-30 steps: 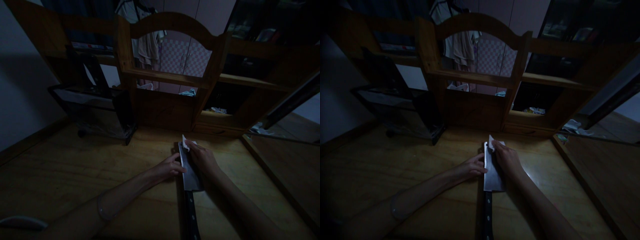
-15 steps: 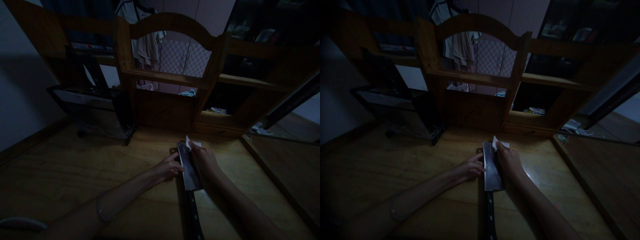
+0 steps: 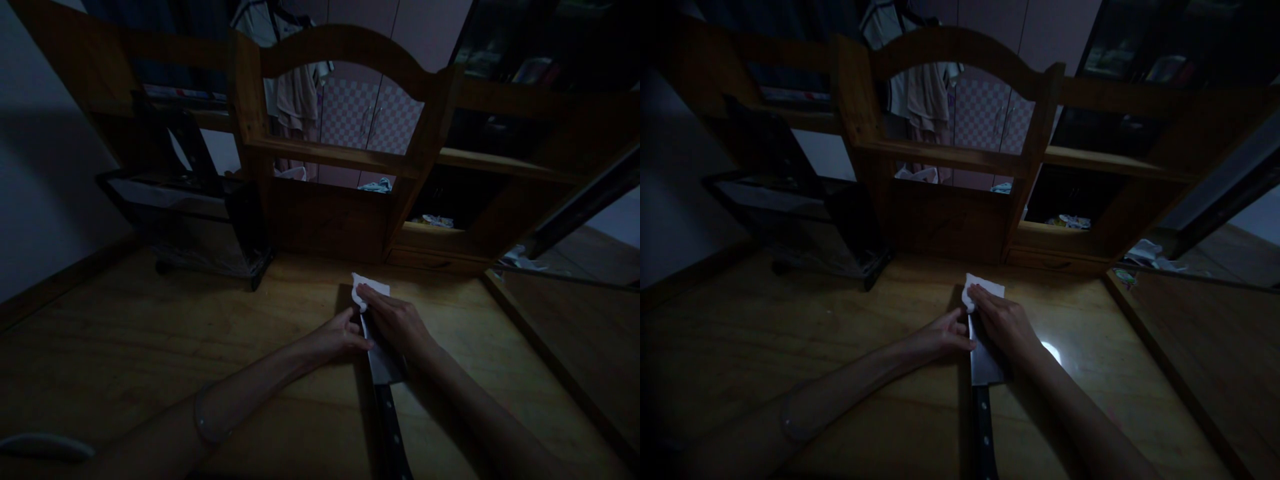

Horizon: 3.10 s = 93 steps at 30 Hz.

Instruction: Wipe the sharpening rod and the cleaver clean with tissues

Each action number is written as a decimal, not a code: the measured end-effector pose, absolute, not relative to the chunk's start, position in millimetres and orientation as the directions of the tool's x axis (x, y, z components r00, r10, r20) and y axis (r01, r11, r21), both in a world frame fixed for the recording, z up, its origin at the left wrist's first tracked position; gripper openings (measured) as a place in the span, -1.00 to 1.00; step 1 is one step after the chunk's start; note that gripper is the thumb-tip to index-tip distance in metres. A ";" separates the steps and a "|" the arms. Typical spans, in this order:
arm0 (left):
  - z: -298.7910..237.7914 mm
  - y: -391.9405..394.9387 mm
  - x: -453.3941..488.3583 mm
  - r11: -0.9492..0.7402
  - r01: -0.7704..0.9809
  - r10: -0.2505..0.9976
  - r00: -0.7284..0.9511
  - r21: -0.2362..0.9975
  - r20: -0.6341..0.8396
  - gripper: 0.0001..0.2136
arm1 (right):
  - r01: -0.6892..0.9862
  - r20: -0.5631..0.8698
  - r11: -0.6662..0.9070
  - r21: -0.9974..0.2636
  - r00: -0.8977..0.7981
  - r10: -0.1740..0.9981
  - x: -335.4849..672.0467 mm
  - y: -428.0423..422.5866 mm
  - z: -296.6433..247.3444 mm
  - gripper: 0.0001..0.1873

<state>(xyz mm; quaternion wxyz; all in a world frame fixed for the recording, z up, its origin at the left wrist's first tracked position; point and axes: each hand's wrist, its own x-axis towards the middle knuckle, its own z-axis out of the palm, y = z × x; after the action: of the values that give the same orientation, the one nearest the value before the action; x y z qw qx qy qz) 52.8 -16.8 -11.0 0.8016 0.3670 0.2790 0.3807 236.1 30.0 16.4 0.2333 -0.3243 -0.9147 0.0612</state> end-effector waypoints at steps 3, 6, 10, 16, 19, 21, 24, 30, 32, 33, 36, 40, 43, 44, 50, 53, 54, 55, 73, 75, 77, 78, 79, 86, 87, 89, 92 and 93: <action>-16.1 -16.0 53.1 0.437 -0.403 0.827 0.533 0.804 -0.182 -0.31 | 0.515 0.383 0.810 -0.280 -0.714 0.586 234.2 28.0 17.2 -0.42; -16.7 -16.3 53.2 0.439 -0.410 0.829 0.527 0.799 -0.186 -0.34 | 0.503 0.370 0.810 -0.302 -0.721 0.585 233.3 26.8 17.9 -0.43; -12.2 -18.2 52.0 0.433 -0.394 0.829 0.528 0.811 -0.186 -0.40 | 0.493 0.371 0.806 -0.329 -0.717 0.590 230.3 24.4 19.7 -0.38; -3.4 -20.2 51.0 0.420 -0.356 0.826 0.531 0.835 -0.189 -0.36 | 0.518 0.351 0.791 -0.325 -0.711 0.609 225.9 21.8 22.2 -0.37; -1.3 -20.3 50.9 0.408 -0.326 0.822 0.537 0.852 -0.189 -0.32 | 0.539 0.352 0.777 -0.325 -0.694 0.628 226.2 23.5 21.0 -0.39; -1.3 -20.3 50.6 0.408 -0.318 0.822 0.537 0.856 -0.192 -0.30 | 0.550 0.363 0.766 -0.333 -0.675 0.642 227.0 25.6 18.5 -0.42; -3.1 -20.2 50.2 0.416 -0.332 0.820 0.539 0.846 -0.192 -0.26 | 0.579 0.377 0.740 -0.342 -0.637 0.672 229.2 29.3 12.6 -0.43; -5.1 -20.0 50.7 0.423 -0.352 0.813 0.554 0.835 -0.178 -0.26 | 0.603 0.369 0.721 -0.340 -0.620 0.692 233.0 31.4 8.7 -0.34; -3.6 -20.2 50.8 0.422 -0.361 0.814 0.555 0.831 -0.172 -0.24 | 0.579 0.364 0.743 -0.337 -0.648 0.670 232.2 29.6 12.4 -0.37; -2.8 -20.3 50.9 0.423 -0.361 0.814 0.555 0.831 -0.173 -0.25 | 0.562 0.361 0.756 -0.335 -0.665 0.654 231.5 28.4 14.5 -0.38; -2.8 -19.6 52.0 0.437 -0.338 0.820 0.531 0.833 -0.214 -0.34 | 0.524 0.348 0.782 -0.337 -0.703 0.621 228.5 24.3 20.1 -0.40; -6.9 -16.5 55.5 0.433 -0.383 0.845 0.487 0.816 -0.220 -0.44 | 0.498 0.359 0.789 -0.361 -0.707 0.610 225.4 19.6 23.8 -0.41; -7.4 -14.4 58.2 0.408 -0.460 0.862 0.478 0.789 -0.168 -0.47 | 0.468 0.357 0.801 -0.373 -0.725 0.590 225.5 18.9 24.5 -0.42; -7.1 -13.8 58.8 0.407 -0.470 0.863 0.478 0.783 -0.162 -0.48 | 0.463 0.353 0.804 -0.373 -0.731 0.584 226.0 19.2 24.5 -0.43; -14.0 -11.5 59.5 0.395 -0.519 0.875 0.464 0.758 -0.138 -0.41 | 0.462 0.353 0.802 -0.378 -0.729 0.586 228.0 21.3 26.9 -0.45; -18.2 -11.7 58.1 0.397 -0.524 0.878 0.457 0.753 -0.145 -0.41 | 0.465 0.358 0.806 -0.365 -0.729 0.583 228.2 22.0 28.9 -0.46; -18.3 -12.1 57.3 0.402 -0.516 0.876 0.457 0.756 -0.154 -0.41 | 0.466 0.361 0.808 -0.361 -0.728 0.582 228.7 22.7 28.9 -0.47; -17.7 -12.7 56.5 0.406 -0.505 0.875 0.456 0.762 -0.164 -0.41 | 0.467 0.366 0.808 -0.359 -0.726 0.582 229.5 23.6 28.6 -0.47; -0.3 -19.2 52.1 0.430 -0.430 0.875 0.415 0.794 -0.249 -0.36 | 0.580 0.385 0.712 -0.396 -0.599 0.702 256.7 45.1 17.6 -0.49; 2.3 -20.1 52.1 0.426 -0.427 0.875 0.419 0.797 -0.244 -0.37 | 0.598 0.390 0.697 -0.395 -0.578 0.717 257.9 46.2 15.9 -0.49; 3.9 -20.5 52.2 0.423 -0.426 0.876 0.417 0.800 -0.241 -0.37 | 0.618 0.391 0.681 -0.393 -0.558 0.732 258.5 46.4 14.4 -0.50; 4.2 -20.6 52.2 0.421 -0.425 0.878 0.415 0.801 -0.241 -0.37 | 0.627 0.389 0.674 -0.391 -0.551 0.738 258.3 46.0 14.1 -0.50; 4.1 -20.5 52.3 0.420 -0.424 0.879 0.411 0.802 -0.243 -0.37 | 0.637 0.386 0.667 -0.387 -0.544 0.744 257.8 45.2 14.1 -0.50; -4.4 -18.7 52.0 0.421 -0.413 0.878 0.409 0.807 -0.249 -0.36 | 0.715 0.391 0.639 -0.285 -0.522 0.758 251.0 37.4 19.3 -0.50; -6.1 -18.3 51.8 0.417 -0.410 0.879 0.410 0.811 -0.245 -0.36 | 0.711 0.389 0.650 -0.268 -0.537 0.749 250.9 37.7 19.4 -0.50; -9.0 -17.6 51.8 0.408 -0.410 0.881 0.411 0.816 -0.235 -0.35 | 0.688 0.389 0.684 -0.244 -0.577 0.718 251.3 39.0 18.7 -0.49; -10.3 -16.7 52.2 0.402 -0.417 0.884 0.408 0.815 -0.227 -0.33 | 0.638 0.401 0.732 -0.237 -0.622 0.672 250.7 40.4 16.6 -0.47; -10.0 -16.5 52.3 0.402 -0.420 0.883 0.411 0.814 -0.225 -0.33 | 0.622 0.406 0.744 -0.245 -0.631 0.661 249.8 40.1 16.0 -0.47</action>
<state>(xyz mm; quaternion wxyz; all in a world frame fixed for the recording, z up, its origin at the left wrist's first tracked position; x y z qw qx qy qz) 52.3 -16.5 -10.0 0.7664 0.3437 0.3373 0.4251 249.8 40.1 16.0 0.2409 -0.3557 -0.9021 0.0408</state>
